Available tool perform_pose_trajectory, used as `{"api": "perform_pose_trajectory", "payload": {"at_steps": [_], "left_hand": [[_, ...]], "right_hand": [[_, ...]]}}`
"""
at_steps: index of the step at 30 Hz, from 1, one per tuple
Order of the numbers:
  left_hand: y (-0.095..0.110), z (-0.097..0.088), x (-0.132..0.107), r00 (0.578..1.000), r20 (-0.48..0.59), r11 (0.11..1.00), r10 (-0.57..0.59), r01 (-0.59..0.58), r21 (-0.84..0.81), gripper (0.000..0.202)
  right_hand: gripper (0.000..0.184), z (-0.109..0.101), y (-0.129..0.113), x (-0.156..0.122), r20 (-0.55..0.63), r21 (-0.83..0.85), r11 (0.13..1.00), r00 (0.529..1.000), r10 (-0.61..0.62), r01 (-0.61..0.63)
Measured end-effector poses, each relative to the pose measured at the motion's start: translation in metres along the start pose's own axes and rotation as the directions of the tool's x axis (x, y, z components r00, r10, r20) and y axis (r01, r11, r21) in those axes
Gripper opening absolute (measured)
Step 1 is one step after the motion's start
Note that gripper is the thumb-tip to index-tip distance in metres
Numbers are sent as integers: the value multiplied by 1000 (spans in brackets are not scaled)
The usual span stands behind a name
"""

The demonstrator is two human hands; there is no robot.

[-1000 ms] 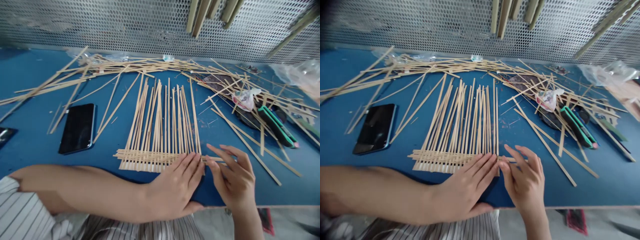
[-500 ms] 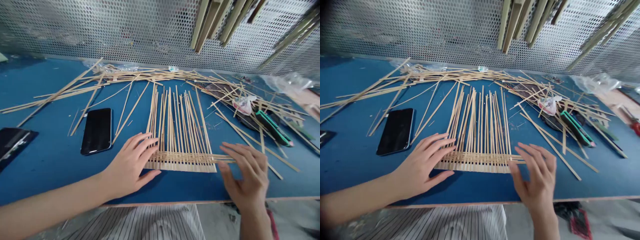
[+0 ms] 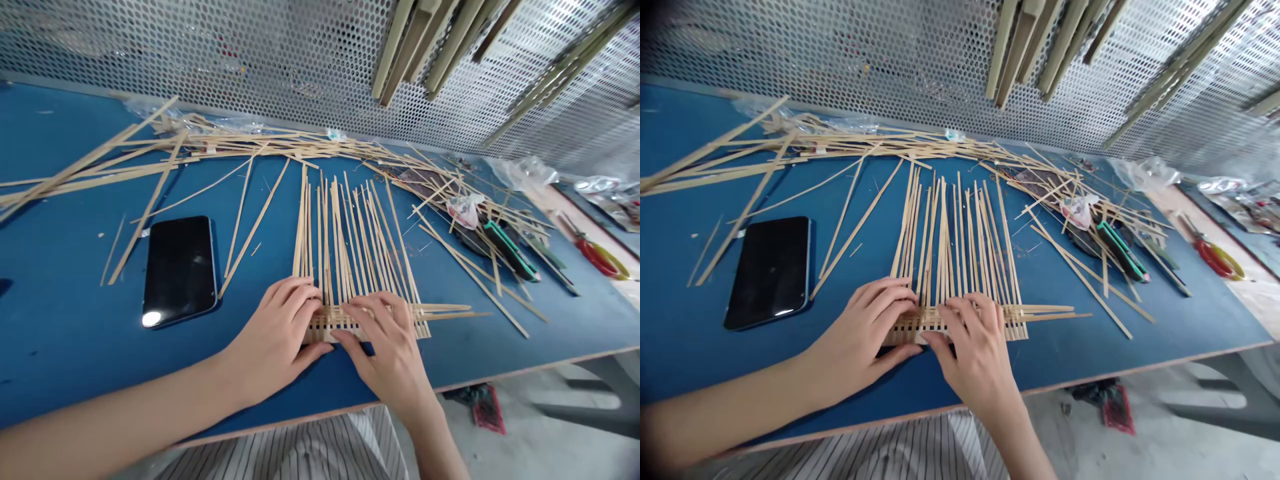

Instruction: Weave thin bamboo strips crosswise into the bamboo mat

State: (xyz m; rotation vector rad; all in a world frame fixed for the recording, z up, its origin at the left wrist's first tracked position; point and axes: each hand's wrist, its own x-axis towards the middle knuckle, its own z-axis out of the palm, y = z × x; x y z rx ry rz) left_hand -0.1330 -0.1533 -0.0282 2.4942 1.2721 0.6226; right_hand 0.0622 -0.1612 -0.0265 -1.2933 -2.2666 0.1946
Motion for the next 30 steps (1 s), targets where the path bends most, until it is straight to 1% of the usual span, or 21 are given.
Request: {"api": "perform_pose_trajectory", "payload": {"at_steps": [2,6,10,14,18,25,29,30], "left_hand": [[0,0,-1,1000,-20,1000,-3,3,29,34],[0,2,-1,998,-58,996,0,5,89,48],[0,2,-1,998,-57,997,-40,44,61,42],[3,2,0,997,-40,998,-63,64,21,33],[3,1,1,998,-31,998,-60,60,29,29],[1,1,1,999,-13,998,-45,46,54,36],[0,-3,-2,998,-54,998,-22,25,57,49],[1,-4,-2,997,-72,998,-21,25,56,48]], "right_hand": [[19,0,0,-1,4,-5,1000,1000,29,-29],[30,3,0,-3,-2,-41,994,994,105,-105],[32,5,-1,-3,4,-56,991,992,124,-123],[29,4,0,-3,24,-44,992,993,119,-118],[30,4,0,-3,25,-31,993,994,111,-110],[31,3,2,-2,22,-10,994,994,109,-108],[22,-4,6,-4,-22,12,997,997,75,-75],[21,-5,7,-4,-40,13,998,998,56,-55]]}}
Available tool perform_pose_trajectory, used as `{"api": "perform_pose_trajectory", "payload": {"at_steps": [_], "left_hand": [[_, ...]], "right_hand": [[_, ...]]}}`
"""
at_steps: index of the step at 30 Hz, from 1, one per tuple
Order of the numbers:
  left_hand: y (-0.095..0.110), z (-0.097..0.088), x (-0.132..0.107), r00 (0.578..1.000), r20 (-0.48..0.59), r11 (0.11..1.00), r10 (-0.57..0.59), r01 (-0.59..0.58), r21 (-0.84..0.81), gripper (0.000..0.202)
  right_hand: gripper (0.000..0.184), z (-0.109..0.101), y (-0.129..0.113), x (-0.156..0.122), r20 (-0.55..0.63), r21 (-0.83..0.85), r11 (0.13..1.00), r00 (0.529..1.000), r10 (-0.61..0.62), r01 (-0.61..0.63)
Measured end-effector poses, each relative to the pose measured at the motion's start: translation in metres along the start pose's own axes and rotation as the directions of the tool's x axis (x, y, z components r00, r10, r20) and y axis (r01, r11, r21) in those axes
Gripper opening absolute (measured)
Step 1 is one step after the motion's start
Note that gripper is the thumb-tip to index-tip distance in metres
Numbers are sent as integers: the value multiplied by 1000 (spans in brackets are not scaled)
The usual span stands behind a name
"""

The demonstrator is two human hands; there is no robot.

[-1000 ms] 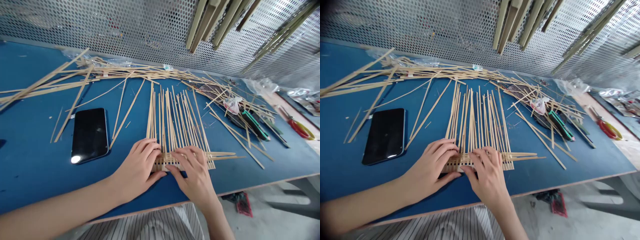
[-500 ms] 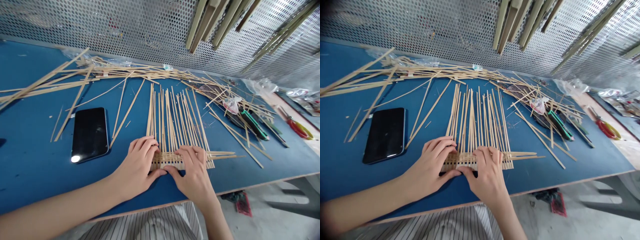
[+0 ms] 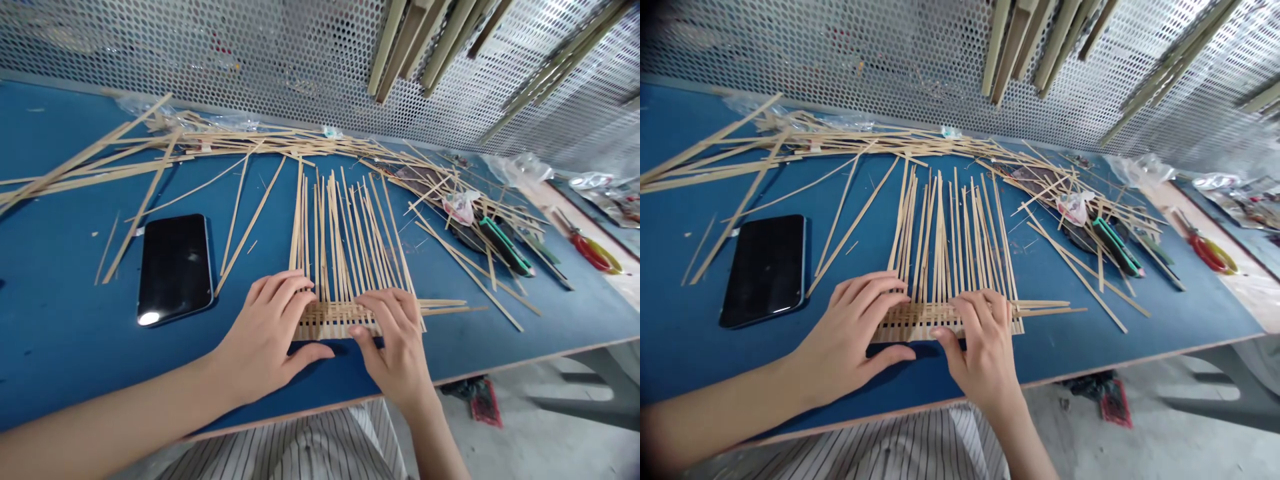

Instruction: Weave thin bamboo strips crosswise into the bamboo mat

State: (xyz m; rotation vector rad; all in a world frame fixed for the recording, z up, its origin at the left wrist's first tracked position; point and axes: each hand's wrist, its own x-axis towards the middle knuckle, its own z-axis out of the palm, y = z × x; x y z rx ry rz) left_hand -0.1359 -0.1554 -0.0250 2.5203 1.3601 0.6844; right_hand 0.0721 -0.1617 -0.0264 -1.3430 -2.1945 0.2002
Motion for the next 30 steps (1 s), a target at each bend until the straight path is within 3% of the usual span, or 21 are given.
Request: {"api": "perform_pose_trajectory", "payload": {"at_steps": [5,11,20,24,26,28,30], "left_hand": [[3,-6,-4,998,-59,999,32,-31,24,20],[8,-4,-8,989,-55,990,134,-132,42,24],[5,-3,-7,991,22,990,135,-135,-38,24],[4,-6,-8,994,-22,993,108,-109,-43,27],[5,-8,-8,995,-52,996,87,-88,-32,28],[5,-9,-8,996,-51,997,79,-79,8,30],[4,-8,-8,996,0,994,94,-93,61,35]], "right_hand": [[30,-4,-2,-3,26,-18,991,991,-135,136],[33,-3,-6,-4,73,-6,987,984,-161,162],[21,0,-6,5,40,58,986,987,-157,154],[31,-4,-3,-1,36,24,984,984,-177,176],[36,-7,-1,-6,-23,-7,986,986,-166,166],[34,-9,1,-11,-145,0,995,984,-100,101],[31,-8,3,-15,-311,86,996,950,2,26]]}}
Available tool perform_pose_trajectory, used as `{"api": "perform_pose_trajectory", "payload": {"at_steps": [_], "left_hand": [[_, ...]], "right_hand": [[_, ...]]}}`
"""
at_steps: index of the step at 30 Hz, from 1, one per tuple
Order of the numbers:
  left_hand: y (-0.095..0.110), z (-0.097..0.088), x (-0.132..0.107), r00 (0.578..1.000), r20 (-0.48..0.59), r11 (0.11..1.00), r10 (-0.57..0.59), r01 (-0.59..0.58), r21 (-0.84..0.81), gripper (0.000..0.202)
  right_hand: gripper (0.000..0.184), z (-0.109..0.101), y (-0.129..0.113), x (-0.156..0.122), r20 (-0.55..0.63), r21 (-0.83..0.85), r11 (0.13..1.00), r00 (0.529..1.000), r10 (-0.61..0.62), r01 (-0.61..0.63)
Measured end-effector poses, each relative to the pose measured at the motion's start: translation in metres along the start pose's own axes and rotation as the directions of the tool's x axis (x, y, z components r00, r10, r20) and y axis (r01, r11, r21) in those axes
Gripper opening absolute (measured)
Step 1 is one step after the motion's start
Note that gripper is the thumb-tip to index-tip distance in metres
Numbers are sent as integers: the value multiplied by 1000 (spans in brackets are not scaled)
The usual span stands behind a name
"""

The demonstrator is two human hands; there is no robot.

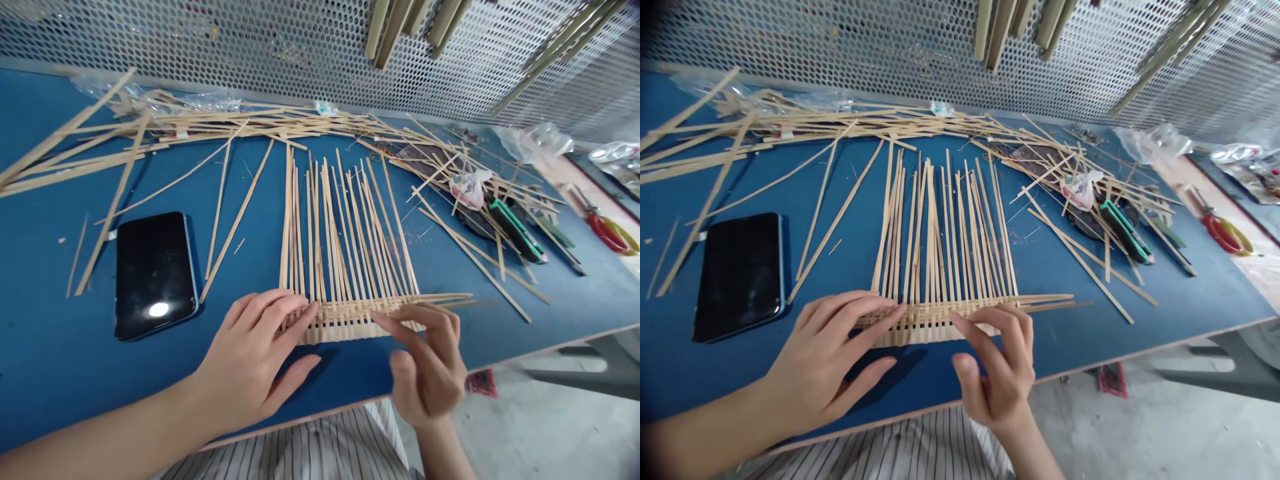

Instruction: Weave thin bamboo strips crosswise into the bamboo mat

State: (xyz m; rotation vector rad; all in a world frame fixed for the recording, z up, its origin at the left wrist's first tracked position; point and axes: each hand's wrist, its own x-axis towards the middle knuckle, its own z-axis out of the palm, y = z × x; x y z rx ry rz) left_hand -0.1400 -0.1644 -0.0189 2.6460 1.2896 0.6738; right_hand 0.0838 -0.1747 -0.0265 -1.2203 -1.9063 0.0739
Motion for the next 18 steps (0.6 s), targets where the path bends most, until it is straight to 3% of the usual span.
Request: {"api": "perform_pose_trajectory", "payload": {"at_steps": [3,5,8,12,16,18], "left_hand": [[0,6,1,994,91,997,57,-61,50,45],[0,10,1,990,103,993,95,-101,55,50],[0,13,3,986,90,988,142,-146,40,54],[0,11,3,979,107,984,175,-178,16,62],[2,8,4,979,121,986,164,-163,-12,65],[4,8,7,967,155,978,203,-207,7,65]], "right_hand": [[35,3,2,-4,-310,152,986,944,109,-64],[39,5,2,-4,-436,225,973,887,153,-57],[42,5,-3,-3,-448,294,951,866,223,-93],[45,-4,-8,-3,-387,272,954,893,229,-126],[47,-22,8,-9,-402,155,975,891,210,-160],[42,-31,20,-12,-321,58,978,924,209,-201]]}}
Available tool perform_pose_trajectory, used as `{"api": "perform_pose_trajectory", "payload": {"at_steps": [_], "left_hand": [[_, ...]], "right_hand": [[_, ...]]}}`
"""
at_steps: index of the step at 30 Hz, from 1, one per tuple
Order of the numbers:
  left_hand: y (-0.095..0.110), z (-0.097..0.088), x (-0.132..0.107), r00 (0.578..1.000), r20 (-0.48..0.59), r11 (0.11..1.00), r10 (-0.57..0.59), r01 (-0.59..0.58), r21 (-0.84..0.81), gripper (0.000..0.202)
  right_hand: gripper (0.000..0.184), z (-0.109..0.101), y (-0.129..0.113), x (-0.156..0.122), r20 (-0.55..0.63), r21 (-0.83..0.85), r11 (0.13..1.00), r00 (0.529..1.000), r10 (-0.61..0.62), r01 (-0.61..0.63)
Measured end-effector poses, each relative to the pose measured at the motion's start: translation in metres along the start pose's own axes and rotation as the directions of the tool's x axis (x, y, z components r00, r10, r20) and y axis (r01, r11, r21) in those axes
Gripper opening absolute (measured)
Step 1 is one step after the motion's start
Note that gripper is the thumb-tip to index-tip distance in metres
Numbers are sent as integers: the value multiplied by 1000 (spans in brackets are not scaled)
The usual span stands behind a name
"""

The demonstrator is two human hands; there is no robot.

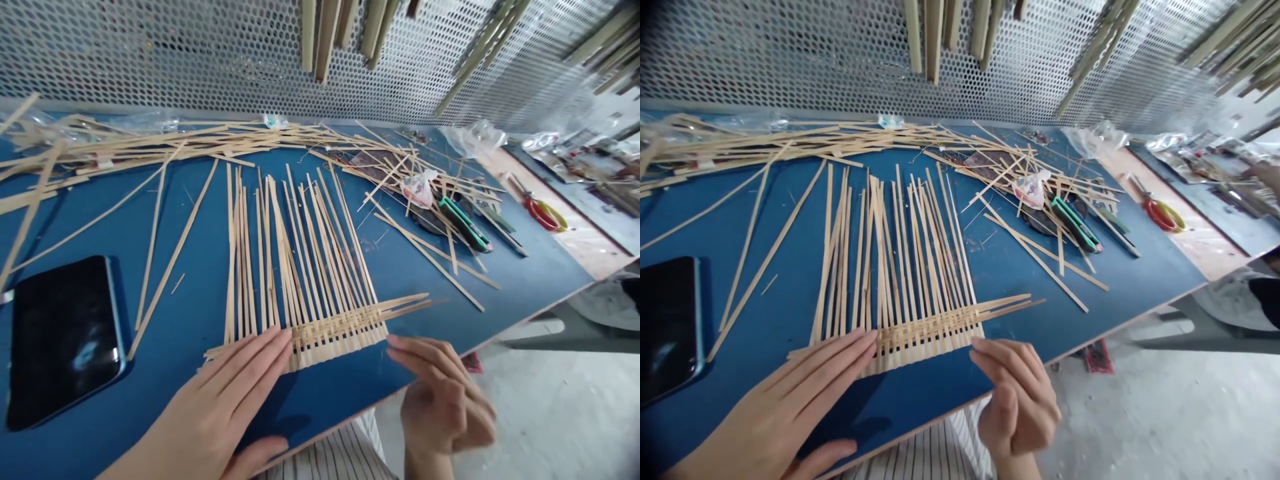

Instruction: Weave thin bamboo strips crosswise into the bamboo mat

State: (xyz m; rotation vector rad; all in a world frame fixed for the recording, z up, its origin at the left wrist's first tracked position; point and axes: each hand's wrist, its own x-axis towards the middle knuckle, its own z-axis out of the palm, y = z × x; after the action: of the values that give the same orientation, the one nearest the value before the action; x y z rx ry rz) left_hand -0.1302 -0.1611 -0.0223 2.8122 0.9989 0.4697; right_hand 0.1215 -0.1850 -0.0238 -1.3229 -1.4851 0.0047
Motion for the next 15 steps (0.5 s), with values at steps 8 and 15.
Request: {"api": "perform_pose_trajectory", "payload": {"at_steps": [8,15], "left_hand": [[1,2,6,996,74,996,57,-62,71,66],[-11,-14,-3,971,210,985,117,-141,101,72]], "right_hand": [[49,18,-7,11,675,5,961,708,-208,278],[44,5,8,18,694,-16,952,689,-210,306]]}}
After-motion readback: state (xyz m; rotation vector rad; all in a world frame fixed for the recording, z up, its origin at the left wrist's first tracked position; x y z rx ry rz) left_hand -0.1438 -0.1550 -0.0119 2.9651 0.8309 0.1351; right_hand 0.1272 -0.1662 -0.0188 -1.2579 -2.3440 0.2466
